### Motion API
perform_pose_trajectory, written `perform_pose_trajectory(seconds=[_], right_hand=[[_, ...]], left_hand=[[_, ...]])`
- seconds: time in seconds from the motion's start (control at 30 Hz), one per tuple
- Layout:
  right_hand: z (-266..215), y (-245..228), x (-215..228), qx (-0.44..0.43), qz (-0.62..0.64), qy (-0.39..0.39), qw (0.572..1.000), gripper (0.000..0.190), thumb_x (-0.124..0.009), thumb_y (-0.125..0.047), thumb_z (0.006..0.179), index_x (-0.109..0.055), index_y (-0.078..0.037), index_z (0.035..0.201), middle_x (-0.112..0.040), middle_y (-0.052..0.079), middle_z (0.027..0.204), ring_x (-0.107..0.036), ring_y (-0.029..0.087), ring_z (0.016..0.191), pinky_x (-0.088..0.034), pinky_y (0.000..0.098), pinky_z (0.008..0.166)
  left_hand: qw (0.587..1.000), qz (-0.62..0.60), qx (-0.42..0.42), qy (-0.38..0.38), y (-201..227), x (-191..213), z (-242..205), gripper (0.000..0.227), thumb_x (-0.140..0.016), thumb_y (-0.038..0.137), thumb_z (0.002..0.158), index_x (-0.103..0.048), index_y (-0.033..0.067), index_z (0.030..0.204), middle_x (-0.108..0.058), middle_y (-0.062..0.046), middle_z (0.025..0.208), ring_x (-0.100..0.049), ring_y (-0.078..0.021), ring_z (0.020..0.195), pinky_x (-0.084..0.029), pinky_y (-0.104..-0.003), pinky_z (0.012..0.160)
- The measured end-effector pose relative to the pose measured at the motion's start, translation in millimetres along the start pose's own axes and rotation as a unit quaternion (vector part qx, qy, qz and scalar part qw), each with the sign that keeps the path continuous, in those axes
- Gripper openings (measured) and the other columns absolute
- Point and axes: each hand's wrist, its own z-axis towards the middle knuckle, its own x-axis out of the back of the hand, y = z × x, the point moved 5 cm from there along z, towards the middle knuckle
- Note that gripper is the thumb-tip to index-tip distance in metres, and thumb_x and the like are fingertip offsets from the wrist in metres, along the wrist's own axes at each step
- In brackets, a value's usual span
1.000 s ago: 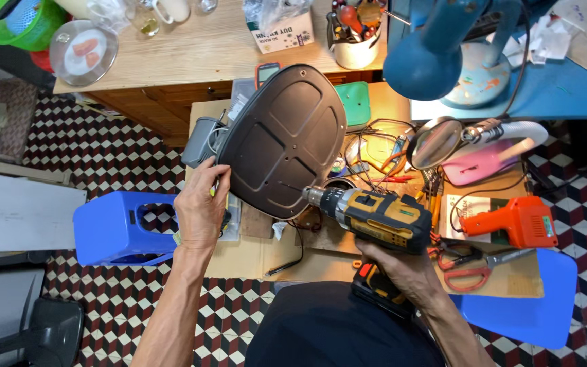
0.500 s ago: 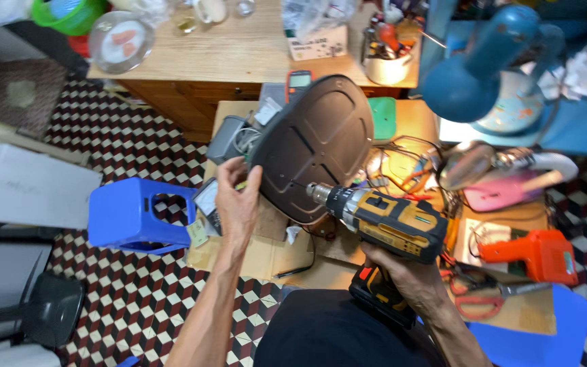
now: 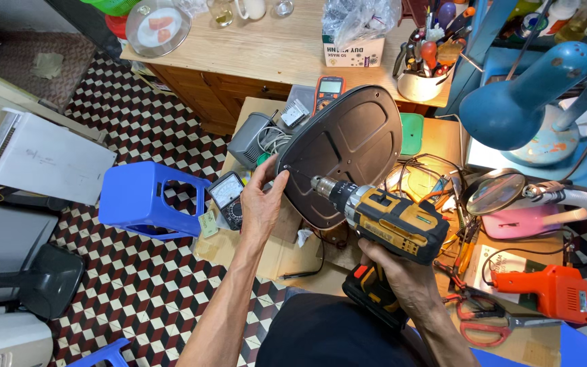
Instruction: The person secures a black plastic cover onto a base using a cordless drill and screws. They repeatedly position the cover, drive screws into pre-drilled holes, and adjust the alignment to ensure a tight fit.
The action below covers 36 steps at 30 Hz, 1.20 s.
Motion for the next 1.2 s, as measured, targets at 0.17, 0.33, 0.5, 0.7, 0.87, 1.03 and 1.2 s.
perform_pose_trajectory(seconds=[0.17,0.33,0.5,0.7,0.87,1.03,1.2], right_hand=[[-1.5,0.8,1.8,0.003,-0.009,0.012,1.000,0.019,-0.077,-0.019,0.082,-0.075,-0.007,0.096,-0.071,0.003,0.072,-0.067,0.014,0.072,-0.055,0.0338,0.071],[-0.1,1.9,-1.3,0.003,-0.005,0.007,1.000,0.018,-0.076,-0.019,0.083,-0.075,-0.005,0.095,-0.072,0.004,0.072,-0.068,0.015,0.072,-0.055,0.0334,0.071],[-0.5,2.9,-3.5,0.003,0.001,0.012,1.000,0.019,-0.076,-0.020,0.082,-0.075,-0.007,0.096,-0.072,0.004,0.071,-0.070,0.015,0.071,-0.058,0.0344,0.070],[0.1,5.9,-1.8,0.003,-0.029,0.022,0.999,0.019,-0.077,-0.020,0.082,-0.076,-0.007,0.096,-0.074,0.005,0.071,-0.070,0.015,0.071,-0.057,0.0352,0.071],[1.1,10.6,-1.7,0.009,-0.021,0.015,1.000,0.021,-0.076,-0.021,0.081,-0.076,-0.007,0.096,-0.074,0.006,0.071,-0.072,0.016,0.070,-0.059,0.0368,0.070],[-0.4,13.2,-2.6,0.023,-0.019,0.008,1.000,0.019,-0.076,-0.019,0.082,-0.075,-0.008,0.097,-0.074,0.005,0.071,-0.073,0.016,0.070,-0.061,0.0367,0.070],[-0.2,13.3,-3.6,0.039,-0.032,0.002,0.999,0.015,-0.076,-0.017,0.083,-0.075,-0.008,0.096,-0.075,0.004,0.071,-0.074,0.015,0.070,-0.063,0.0354,0.070]], left_hand=[[1.000,-0.019,-0.005,-0.006,-0.4,-1.1,0.0,0.045,-0.071,0.019,0.095,-0.063,0.0087,0.138,-0.073,-0.006,0.124,-0.067,-0.0121,0.110,-0.055,-0.028,0.095],[1.000,-0.011,-0.006,0.002,-1.4,-0.1,0.1,0.046,-0.071,0.018,0.095,-0.063,0.0088,0.139,-0.073,-0.008,0.124,-0.067,-0.0119,0.103,-0.056,-0.028,0.089],[1.000,-0.016,-0.006,-0.001,-3.7,-0.9,0.4,0.047,-0.072,0.019,0.094,-0.062,0.0092,0.139,-0.071,-0.007,0.127,-0.066,-0.0111,0.101,-0.058,-0.027,0.086],[1.000,-0.022,-0.010,-0.002,-4.6,-0.4,0.8,0.047,-0.072,0.020,0.094,-0.063,0.0092,0.139,-0.071,-0.008,0.127,-0.066,-0.0110,0.101,-0.058,-0.027,0.085],[1.000,-0.010,-0.003,0.002,-3.6,0.1,0.3,0.047,-0.072,0.021,0.093,-0.063,0.0103,0.138,-0.071,-0.008,0.127,-0.067,-0.0111,0.101,-0.059,-0.027,0.085],[1.000,-0.007,0.005,0.009,-2.6,-0.4,-0.3,0.047,-0.072,0.021,0.092,-0.063,0.0113,0.138,-0.071,-0.007,0.128,-0.068,-0.0106,0.101,-0.060,-0.027,0.085],[1.000,-0.015,0.003,0.015,-2.6,-1.1,-1.2,0.046,-0.072,0.020,0.093,-0.064,0.0106,0.137,-0.072,-0.007,0.127,-0.067,-0.0109,0.100,-0.060,-0.027,0.085]])
